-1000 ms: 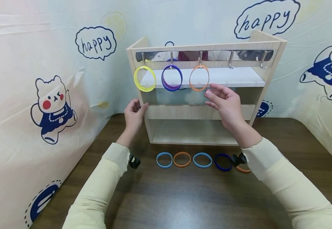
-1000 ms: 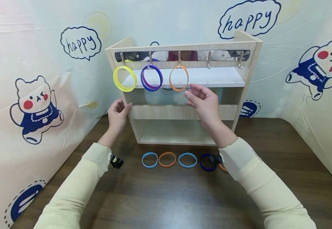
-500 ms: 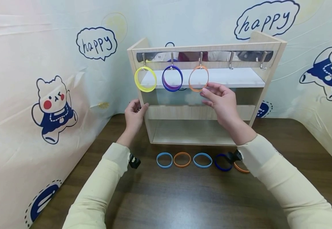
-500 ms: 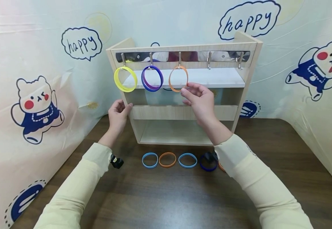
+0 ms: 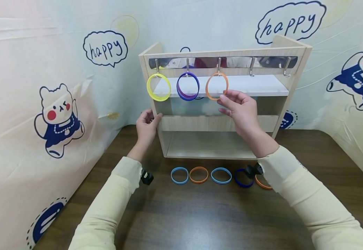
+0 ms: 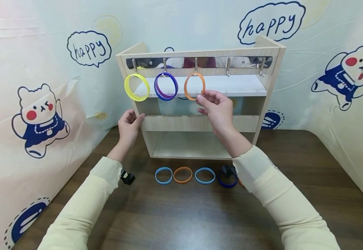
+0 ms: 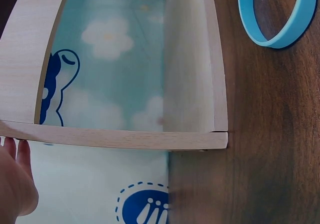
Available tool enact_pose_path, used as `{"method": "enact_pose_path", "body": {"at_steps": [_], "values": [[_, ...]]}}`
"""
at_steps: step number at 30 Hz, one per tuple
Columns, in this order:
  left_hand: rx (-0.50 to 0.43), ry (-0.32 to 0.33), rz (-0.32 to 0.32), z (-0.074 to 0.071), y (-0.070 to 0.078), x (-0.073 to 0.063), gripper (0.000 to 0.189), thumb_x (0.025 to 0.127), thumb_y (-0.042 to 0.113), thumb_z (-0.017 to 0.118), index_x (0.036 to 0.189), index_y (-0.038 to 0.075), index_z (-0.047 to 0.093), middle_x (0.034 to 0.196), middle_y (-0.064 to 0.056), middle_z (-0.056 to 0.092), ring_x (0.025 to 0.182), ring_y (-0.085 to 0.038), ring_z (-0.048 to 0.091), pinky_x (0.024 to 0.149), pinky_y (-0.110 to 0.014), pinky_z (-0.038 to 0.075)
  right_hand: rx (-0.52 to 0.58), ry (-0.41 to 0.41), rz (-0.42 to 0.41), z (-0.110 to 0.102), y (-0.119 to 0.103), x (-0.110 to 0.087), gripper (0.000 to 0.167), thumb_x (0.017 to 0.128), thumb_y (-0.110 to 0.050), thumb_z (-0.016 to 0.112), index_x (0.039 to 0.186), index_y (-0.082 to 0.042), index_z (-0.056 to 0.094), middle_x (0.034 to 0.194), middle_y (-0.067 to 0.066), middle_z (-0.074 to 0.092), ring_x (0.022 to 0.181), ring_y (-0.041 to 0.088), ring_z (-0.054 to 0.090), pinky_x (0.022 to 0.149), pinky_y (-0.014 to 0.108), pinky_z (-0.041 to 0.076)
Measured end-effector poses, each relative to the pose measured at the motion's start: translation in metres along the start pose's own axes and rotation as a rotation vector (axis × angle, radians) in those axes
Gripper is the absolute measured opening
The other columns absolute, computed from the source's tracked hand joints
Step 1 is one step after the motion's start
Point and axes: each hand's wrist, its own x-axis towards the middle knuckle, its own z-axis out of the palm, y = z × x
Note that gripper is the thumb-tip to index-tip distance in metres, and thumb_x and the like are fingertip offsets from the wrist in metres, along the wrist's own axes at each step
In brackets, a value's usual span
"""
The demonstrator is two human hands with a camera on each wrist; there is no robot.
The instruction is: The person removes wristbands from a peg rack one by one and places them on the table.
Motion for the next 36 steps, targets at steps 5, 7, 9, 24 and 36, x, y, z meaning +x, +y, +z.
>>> {"method": "enact_pose_path", "body": {"at_steps": [5, 7, 9, 24, 36], "values": [[0.011, 0.013, 0.014, 0.000, -0.008, 0.003, 0.027, 0.089, 0.018, 0.071, 0.113, 0.006, 0.066, 0.105, -0.008, 0.066, 0.094, -0.021, 0.059, 0.074, -0.026, 0.049, 0.024, 0.004, -0.004, 0.001, 0.000, 0.000, 0.032, 0.087, -0.010, 0.073, 0.114, 0.003, 0.062, 0.105, 0.012, 0.066, 0.093, 0.019, 0.068, 0.075, 0.029, 0.055], [0.010, 0.013, 0.013, 0.000, -0.008, 0.003, 0.027, 0.089, 0.018, 0.071, 0.113, 0.006, 0.066, 0.105, -0.008, 0.066, 0.094, -0.021, 0.059, 0.074, -0.026, 0.049, 0.026, 0.005, -0.005, 0.001, 0.000, 0.000, 0.032, 0.087, -0.010, 0.073, 0.114, 0.003, 0.062, 0.105, 0.012, 0.066, 0.093, 0.019, 0.068, 0.075, 0.029, 0.055], [0.001, 0.009, 0.009, 0.000, -0.006, 0.002, 0.027, 0.089, 0.016, 0.071, 0.114, 0.005, 0.066, 0.105, -0.008, 0.067, 0.094, -0.021, 0.059, 0.074, -0.026, 0.049, 0.025, 0.006, -0.007, 0.001, 0.000, -0.001, 0.032, 0.087, -0.011, 0.072, 0.114, 0.003, 0.062, 0.106, 0.012, 0.066, 0.093, 0.019, 0.068, 0.076, 0.029, 0.055], [0.004, 0.001, 0.006, 0.000, 0.003, -0.002, 0.027, 0.090, 0.015, 0.070, 0.114, 0.003, 0.066, 0.105, -0.009, 0.067, 0.093, -0.019, 0.059, 0.074, -0.025, 0.049, 0.056, 0.010, -0.032, 0.001, -0.007, -0.001, 0.033, 0.088, -0.009, 0.071, 0.116, 0.005, 0.061, 0.108, 0.015, 0.065, 0.091, 0.019, 0.069, 0.074, 0.029, 0.055], [-0.008, -0.015, 0.006, 0.002, 0.022, -0.008, 0.027, 0.089, 0.007, 0.068, 0.113, -0.005, 0.063, 0.100, -0.006, 0.067, 0.090, -0.016, 0.059, 0.073, -0.025, 0.049, 0.088, 0.025, -0.054, 0.000, -0.017, -0.003, 0.035, 0.089, -0.006, 0.069, 0.119, 0.007, 0.059, 0.114, 0.020, 0.063, 0.089, 0.018, 0.070, 0.073, 0.029, 0.055]]}}
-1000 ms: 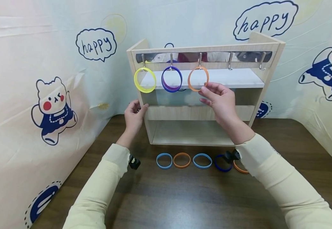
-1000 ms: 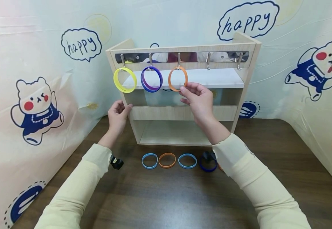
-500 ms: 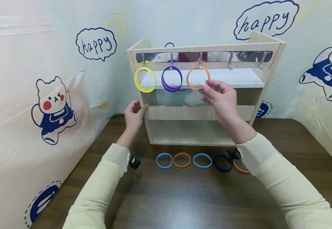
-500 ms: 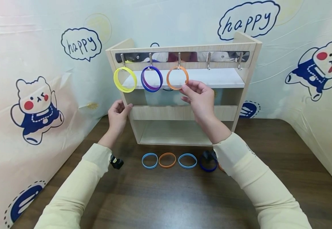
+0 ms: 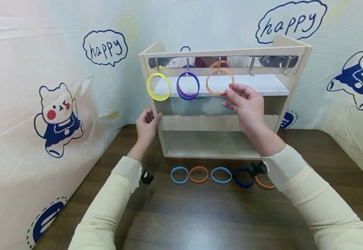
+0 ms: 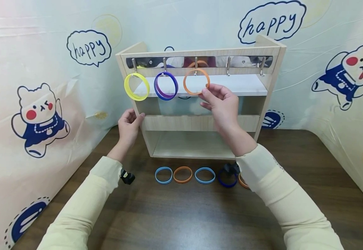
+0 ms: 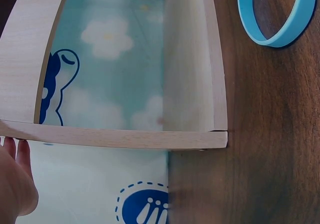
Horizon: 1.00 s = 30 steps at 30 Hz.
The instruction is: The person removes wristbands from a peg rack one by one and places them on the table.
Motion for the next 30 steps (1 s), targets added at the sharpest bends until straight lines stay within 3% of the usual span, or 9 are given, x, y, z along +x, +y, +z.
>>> {"method": "enact_pose_path", "body": {"at_steps": [16, 30], "values": [[0.020, -0.004, 0.008, 0.000, 0.000, 0.000, 0.027, 0.089, 0.009, 0.069, 0.113, -0.004, 0.064, 0.101, -0.007, 0.068, 0.089, -0.015, 0.059, 0.072, -0.025, 0.049, 0.006, -0.038, 0.007, -0.021, -0.017, -0.017, 0.034, 0.083, -0.013, 0.075, 0.112, 0.000, 0.063, 0.111, 0.016, 0.063, 0.092, 0.018, 0.069, 0.075, 0.028, 0.054], [0.006, -0.009, -0.001, 0.000, -0.001, 0.001, 0.027, 0.090, 0.009, 0.068, 0.114, -0.004, 0.063, 0.104, -0.012, 0.067, 0.091, -0.017, 0.059, 0.074, -0.026, 0.049, 0.028, -0.062, -0.002, -0.022, -0.021, -0.017, 0.044, 0.084, -0.012, 0.074, 0.120, 0.007, 0.057, 0.103, 0.012, 0.064, 0.093, 0.019, 0.069, 0.076, 0.028, 0.054]]}}
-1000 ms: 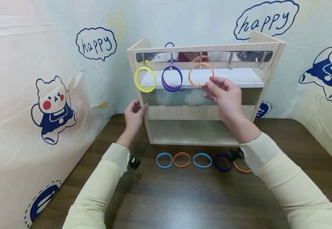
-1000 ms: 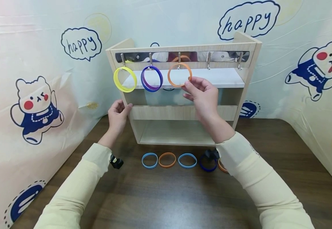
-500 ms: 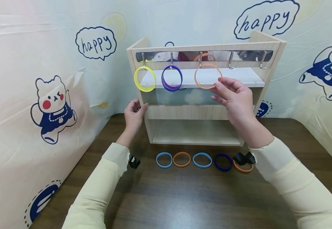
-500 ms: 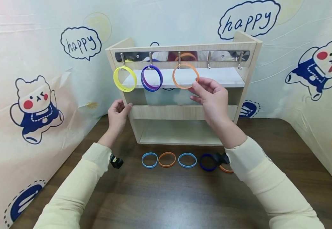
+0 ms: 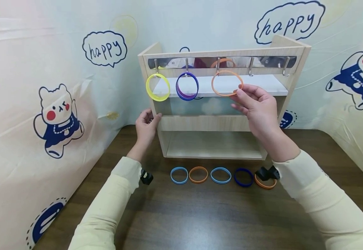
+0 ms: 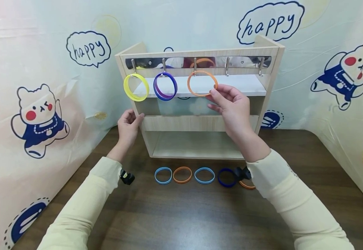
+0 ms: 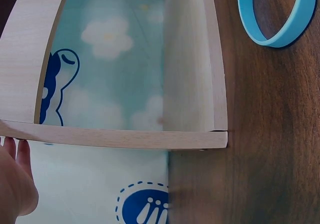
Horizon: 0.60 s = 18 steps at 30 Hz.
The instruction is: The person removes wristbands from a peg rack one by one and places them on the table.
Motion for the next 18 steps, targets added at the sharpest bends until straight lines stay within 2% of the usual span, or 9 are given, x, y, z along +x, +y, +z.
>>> {"method": "enact_pose_path", "body": {"at_steps": [10, 17, 18], "values": [[0.001, 0.005, 0.009, 0.0002, -0.0002, -0.0003, 0.029, 0.090, 0.009, 0.068, 0.114, -0.005, 0.062, 0.102, -0.010, 0.066, 0.089, -0.015, 0.059, 0.072, -0.026, 0.050, 0.024, -0.009, -0.010, 0.0033, -0.0030, -0.0014, 0.043, 0.084, -0.012, 0.074, 0.119, 0.007, 0.057, 0.102, 0.012, 0.064, 0.093, 0.020, 0.069, 0.076, 0.028, 0.054], [0.000, 0.009, 0.006, 0.0005, -0.0005, -0.0004, 0.029, 0.089, 0.008, 0.069, 0.113, -0.006, 0.063, 0.101, -0.010, 0.067, 0.089, -0.016, 0.059, 0.072, -0.026, 0.050, 0.041, -0.013, -0.001, 0.0044, -0.0038, -0.0013, 0.033, 0.084, -0.012, 0.074, 0.112, 0.001, 0.062, 0.104, 0.013, 0.064, 0.093, 0.020, 0.069, 0.077, 0.029, 0.054], [-0.004, 0.012, 0.008, 0.0002, -0.0048, 0.0010, 0.028, 0.089, 0.010, 0.069, 0.113, -0.003, 0.064, 0.101, -0.009, 0.067, 0.089, -0.016, 0.059, 0.072, -0.026, 0.050, 0.044, -0.015, -0.001, 0.0046, -0.0038, -0.0011, 0.032, 0.084, -0.012, 0.074, 0.111, 0.001, 0.062, 0.104, 0.013, 0.064, 0.093, 0.021, 0.069, 0.077, 0.029, 0.054]]}}
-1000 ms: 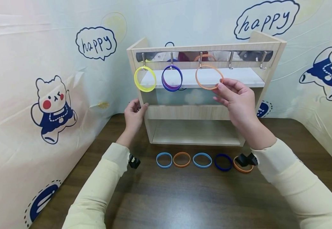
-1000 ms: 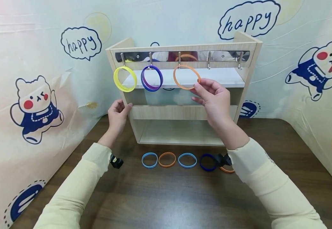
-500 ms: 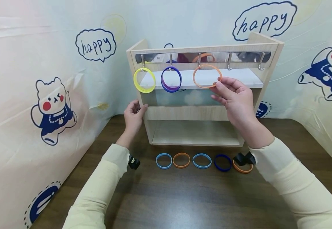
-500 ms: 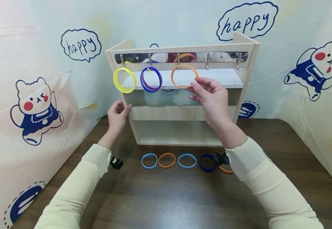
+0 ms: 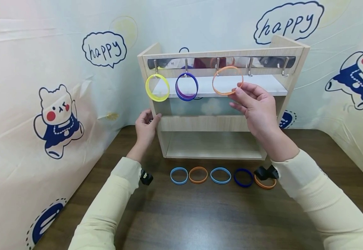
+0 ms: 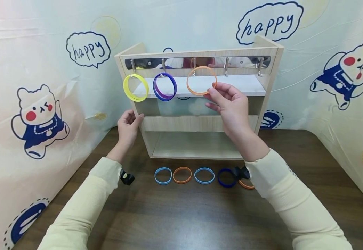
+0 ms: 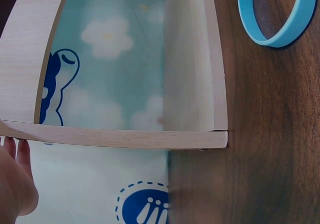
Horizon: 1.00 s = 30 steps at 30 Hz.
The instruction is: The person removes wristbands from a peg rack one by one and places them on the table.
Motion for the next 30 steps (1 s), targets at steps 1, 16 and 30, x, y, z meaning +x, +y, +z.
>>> {"method": "enact_pose_path", "body": {"at_steps": [1, 16, 30], "values": [[0.001, 0.005, 0.001, 0.000, -0.005, 0.001, 0.027, 0.089, 0.011, 0.070, 0.112, -0.001, 0.065, 0.101, -0.008, 0.067, 0.089, -0.016, 0.059, 0.072, -0.025, 0.050, 0.000, 0.000, 0.002, 0.000, 0.000, 0.000, 0.032, 0.084, -0.012, 0.074, 0.111, 0.000, 0.062, 0.104, 0.013, 0.064, 0.093, 0.021, 0.069, 0.077, 0.029, 0.054], [0.011, 0.029, -0.017, -0.001, -0.026, 0.009, 0.026, 0.089, 0.018, 0.072, 0.112, 0.006, 0.066, 0.103, -0.008, 0.066, 0.090, -0.018, 0.058, 0.073, -0.026, 0.048, 0.002, -0.011, 0.029, -0.020, -0.001, -0.009, 0.034, 0.084, -0.012, 0.075, 0.112, 0.001, 0.062, 0.103, 0.012, 0.064, 0.092, 0.020, 0.069, 0.076, 0.029, 0.055], [0.016, -0.012, -0.008, 0.000, 0.008, -0.003, 0.028, 0.090, 0.009, 0.069, 0.114, -0.002, 0.064, 0.105, -0.013, 0.065, 0.093, -0.018, 0.059, 0.074, -0.025, 0.049, 0.065, -0.044, 0.052, -0.064, 0.000, -0.022, 0.022, 0.086, -0.005, 0.071, 0.107, 0.000, 0.064, 0.096, 0.011, 0.068, 0.084, 0.020, 0.070, 0.070, 0.031, 0.056]]}}
